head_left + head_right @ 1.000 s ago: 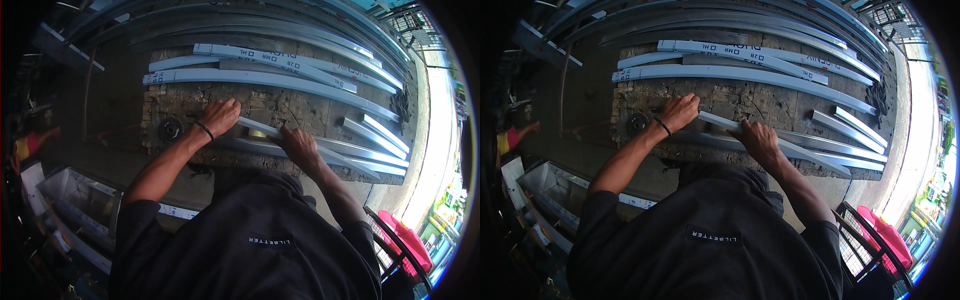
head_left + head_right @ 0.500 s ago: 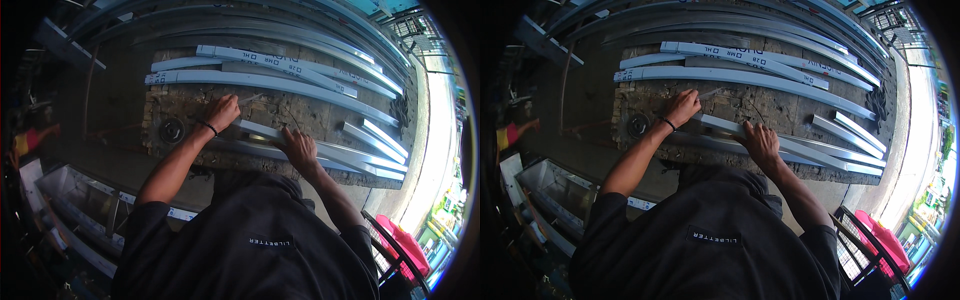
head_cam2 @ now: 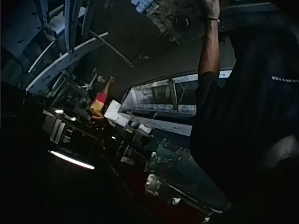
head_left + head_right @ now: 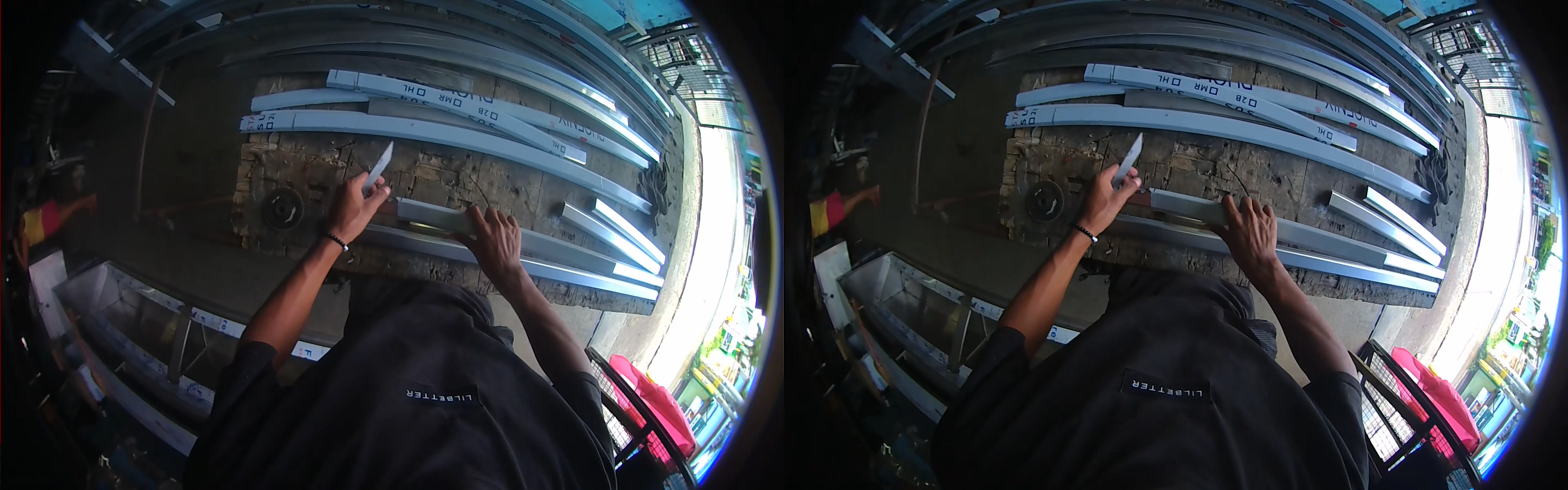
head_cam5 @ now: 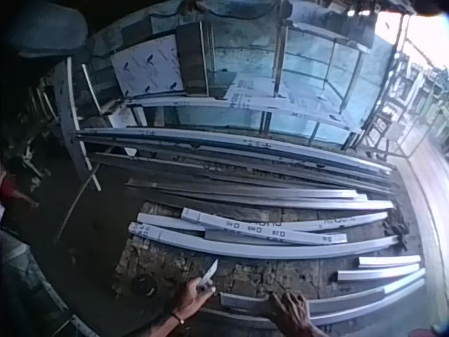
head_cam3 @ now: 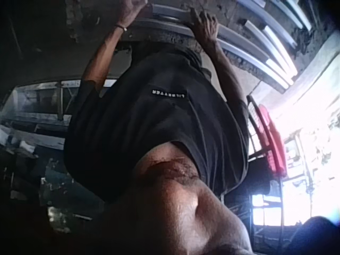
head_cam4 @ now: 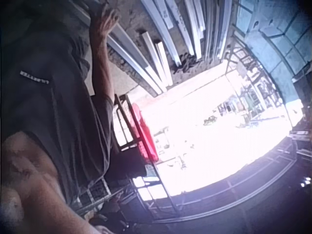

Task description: Measure and assemble aluminum or steel frame components on a workbench.

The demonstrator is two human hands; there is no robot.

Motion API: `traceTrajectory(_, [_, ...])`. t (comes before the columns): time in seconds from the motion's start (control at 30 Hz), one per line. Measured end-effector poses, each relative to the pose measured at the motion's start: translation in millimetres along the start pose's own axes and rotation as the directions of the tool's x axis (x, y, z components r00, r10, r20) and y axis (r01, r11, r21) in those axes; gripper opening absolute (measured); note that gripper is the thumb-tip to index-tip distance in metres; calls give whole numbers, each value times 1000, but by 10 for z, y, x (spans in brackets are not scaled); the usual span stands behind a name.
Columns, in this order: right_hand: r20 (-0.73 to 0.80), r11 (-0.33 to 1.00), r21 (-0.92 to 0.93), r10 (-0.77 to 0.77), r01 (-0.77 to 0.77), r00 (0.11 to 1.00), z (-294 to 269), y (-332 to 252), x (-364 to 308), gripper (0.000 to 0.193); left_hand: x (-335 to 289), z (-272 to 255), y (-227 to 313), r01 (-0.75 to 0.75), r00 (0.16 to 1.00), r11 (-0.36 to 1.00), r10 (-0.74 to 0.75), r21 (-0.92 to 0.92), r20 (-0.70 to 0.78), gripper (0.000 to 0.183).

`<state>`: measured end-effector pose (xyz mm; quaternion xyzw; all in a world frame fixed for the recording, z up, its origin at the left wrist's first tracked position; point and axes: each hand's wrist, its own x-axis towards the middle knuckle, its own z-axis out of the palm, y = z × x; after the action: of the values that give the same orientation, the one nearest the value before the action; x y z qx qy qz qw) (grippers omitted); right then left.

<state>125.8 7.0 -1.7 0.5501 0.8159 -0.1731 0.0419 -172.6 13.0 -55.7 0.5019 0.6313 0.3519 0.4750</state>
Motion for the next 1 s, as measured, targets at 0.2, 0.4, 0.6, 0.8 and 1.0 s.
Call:
traceTrajectory(0.2, [-8,1000,4,-2,2,1000,-33,-32,21,55,-101,177,-46,2,999,1000,-2,9,39,20])
traceTrajectory(0.4, [37,1000,27,-11,10,999,1,22,7,51,-83,191,-108,-190,981,952,193,240,14,16])
traceTrajectory(0.6, [16,1000,10,-26,26,1000,-5,-12,-1,46,76,196,-172,-41,999,986,39,164,19,23])
traceTrajectory(0.8, [-63,999,-2,-54,54,997,-5,-17,-19,45,168,-31,95,157,986,961,-165,-229,-16,20])
traceTrajectory(1.0, [8,999,35,-10,9,1000,-63,-57,-51,45,-309,-137,232,404,857,911,-343,-86,384,18])
